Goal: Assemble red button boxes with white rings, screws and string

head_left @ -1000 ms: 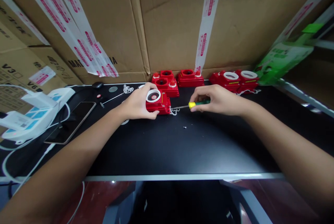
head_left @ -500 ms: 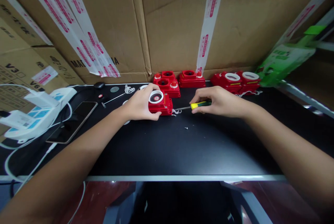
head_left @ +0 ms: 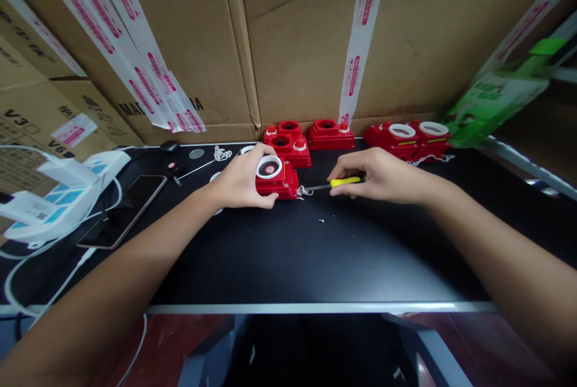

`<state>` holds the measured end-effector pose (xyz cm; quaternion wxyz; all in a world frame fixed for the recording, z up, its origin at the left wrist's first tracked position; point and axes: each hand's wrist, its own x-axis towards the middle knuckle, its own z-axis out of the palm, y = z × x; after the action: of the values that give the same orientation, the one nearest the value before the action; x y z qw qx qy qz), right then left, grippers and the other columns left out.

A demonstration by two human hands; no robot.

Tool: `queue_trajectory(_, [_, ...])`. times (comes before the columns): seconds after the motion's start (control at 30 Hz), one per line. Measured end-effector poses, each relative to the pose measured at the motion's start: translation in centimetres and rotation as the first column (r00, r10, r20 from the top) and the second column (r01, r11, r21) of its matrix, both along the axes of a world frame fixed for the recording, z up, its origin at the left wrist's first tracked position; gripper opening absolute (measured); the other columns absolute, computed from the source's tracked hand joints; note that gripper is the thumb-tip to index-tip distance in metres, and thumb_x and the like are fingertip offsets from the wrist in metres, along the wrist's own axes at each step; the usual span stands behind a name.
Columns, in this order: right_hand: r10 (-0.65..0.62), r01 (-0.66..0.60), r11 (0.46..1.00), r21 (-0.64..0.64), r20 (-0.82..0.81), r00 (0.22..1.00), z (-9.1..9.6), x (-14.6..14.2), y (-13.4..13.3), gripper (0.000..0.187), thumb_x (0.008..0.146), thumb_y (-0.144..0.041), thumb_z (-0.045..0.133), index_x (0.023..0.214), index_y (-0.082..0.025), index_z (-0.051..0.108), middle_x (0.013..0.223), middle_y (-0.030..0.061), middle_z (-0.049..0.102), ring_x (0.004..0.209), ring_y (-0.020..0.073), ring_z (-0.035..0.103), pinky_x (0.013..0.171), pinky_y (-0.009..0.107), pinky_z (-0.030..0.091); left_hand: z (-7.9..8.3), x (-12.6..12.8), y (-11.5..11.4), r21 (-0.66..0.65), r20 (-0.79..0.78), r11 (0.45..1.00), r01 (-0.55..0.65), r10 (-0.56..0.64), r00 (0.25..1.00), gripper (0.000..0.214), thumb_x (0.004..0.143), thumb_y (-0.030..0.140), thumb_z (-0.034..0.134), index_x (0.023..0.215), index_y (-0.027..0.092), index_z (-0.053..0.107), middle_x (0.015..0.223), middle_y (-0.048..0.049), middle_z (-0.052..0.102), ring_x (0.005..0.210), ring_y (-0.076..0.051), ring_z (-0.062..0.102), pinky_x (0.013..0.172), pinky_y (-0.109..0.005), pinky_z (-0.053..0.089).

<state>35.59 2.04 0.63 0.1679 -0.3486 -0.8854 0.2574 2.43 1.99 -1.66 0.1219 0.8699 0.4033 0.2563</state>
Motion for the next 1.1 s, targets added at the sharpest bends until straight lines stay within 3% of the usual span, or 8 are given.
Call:
queue_trajectory(0.1, [0.043, -0.043, 0.999, -0.011, 0.041, 0.998, 0.08, -0.19, -0.06, 0.038, 0.1, -0.054, 0.068, 0.104, -0.017, 0.079, 0.094, 0.0074, 0.079, 0.064, 0.016, 0.07, 0.064, 0.03, 0.052, -0.11, -0.1, 0.06, 0.011, 0.001, 1.0, -0.003, 0.003, 1.0, 0.069, 0.067, 0.036, 0.084, 0.125, 0.023, 0.049, 0.125, -0.0082, 0.07, 0.105, -0.027, 0.071, 0.097, -0.042, 0.057])
queue_trajectory(0.23, [0.039, -0.039, 0.991, 0.126, 0.005, 0.999, -0.2, -0.33, 0.11, 0.039, 0.088, -0.054, 0.081, 0.102, -0.018, 0.076, 0.1, 0.0089, 0.078, 0.083, 0.0212, 0.07, 0.076, 0.034, 0.054, -0.27, -0.06, 0.13, 0.021, 0.009, 1.0, -0.006, 0.006, 1.0, 0.069, 0.066, 0.036, 0.083, 0.125, 0.024, 0.049, 0.121, -0.0072, 0.07, 0.101, -0.026, 0.072, 0.093, -0.041, 0.057])
queue_trajectory(0.33, [0.02, -0.018, 0.986, 0.168, -0.013, 1.0, -0.21, -0.15, 0.08, 0.036, 0.085, -0.051, 0.085, 0.095, -0.019, 0.073, 0.097, 0.0084, 0.076, 0.083, 0.0214, 0.068, 0.075, 0.034, 0.053, -0.31, 0.03, 0.14, 0.026, 0.017, 1.0, -0.003, 0.002, 1.0, 0.069, 0.066, 0.036, 0.084, 0.124, 0.024, 0.05, 0.121, -0.0069, 0.07, 0.101, -0.026, 0.072, 0.092, -0.041, 0.057])
queue_trajectory(0.57, [0.071, -0.071, 0.997, -0.007, 0.032, 0.997, 0.14, -0.1, -0.25, 0.037, 0.101, -0.052, 0.068, 0.102, -0.017, 0.078, 0.095, 0.0068, 0.076, 0.065, 0.0151, 0.069, 0.064, 0.031, 0.052, -0.25, 0.11, 0.11, 0.038, 0.01, 0.999, 0.007, -0.007, 1.0, 0.069, 0.066, 0.035, 0.084, 0.124, 0.024, 0.049, 0.12, -0.0068, 0.069, 0.099, -0.026, 0.072, 0.091, -0.041, 0.057])
queue_trajectory(0.73, [0.035, -0.043, 0.989, 0.14, 0.055, 0.998, -0.14, -0.32, -0.05, 0.039, 0.084, -0.051, 0.087, 0.101, -0.017, 0.077, 0.095, 0.0069, 0.078, 0.078, 0.0194, 0.068, 0.071, 0.031, 0.05, -0.37, 0.14, 0.11, 0.051, 0.02, 0.998, 0.03, -0.031, 0.999, 0.07, 0.066, 0.036, 0.085, 0.125, 0.024, 0.049, 0.12, -0.0067, 0.068, 0.099, -0.025, 0.071, 0.09, -0.039, 0.058])
queue_trajectory(0.87, [0.041, -0.056, 0.989, 0.14, 0.111, 0.993, 0.1, -0.24, -0.27, 0.031, 0.092, -0.048, 0.08, 0.098, -0.017, 0.077, 0.089, 0.0056, 0.077, 0.073, 0.0178, 0.067, 0.067, 0.03, 0.047, -0.34, 0.1, 0.07, 0.053, 0.01, 0.998, 0.032, -0.033, 0.999, 0.069, 0.067, 0.036, 0.084, 0.126, 0.024, 0.049, 0.119, -0.0065, 0.068, 0.099, -0.024, 0.071, 0.09, -0.039, 0.058])
queue_trajectory(1.0, [0.067, -0.079, 0.995, 0.063, 0.179, 0.982, 0.48, -0.37, -0.59, 0.032, 0.103, -0.047, 0.066, 0.107, -0.018, 0.079, 0.087, 0.0051, 0.079, 0.069, 0.0172, 0.07, 0.066, 0.03, 0.047, -0.21, 0.08, 0.07, 0.053, 0.003, 0.999, -0.003, 0.002, 1.0, 0.069, 0.067, 0.036, 0.084, 0.125, 0.024, 0.049, 0.118, -0.0064, 0.069, 0.098, -0.025, 0.071, 0.09, -0.04, 0.058])
queue_trajectory(1.1, [0.087, -0.106, 0.989, 0.105, 0.168, 0.982, 0.36, -0.57, -0.56, 0.03, 0.102, -0.045, 0.068, 0.11, -0.018, 0.079, 0.096, 0.007, 0.079, 0.078, 0.0191, 0.072, 0.071, 0.031, 0.049, -0.18, 0.13, 0.07, 0.052, 0.01, 0.999, -0.012, 0.011, 1.0, 0.069, 0.066, 0.036, 0.084, 0.124, 0.024, 0.049, 0.119, -0.0065, 0.069, 0.099, -0.025, 0.071, 0.091, -0.04, 0.058])
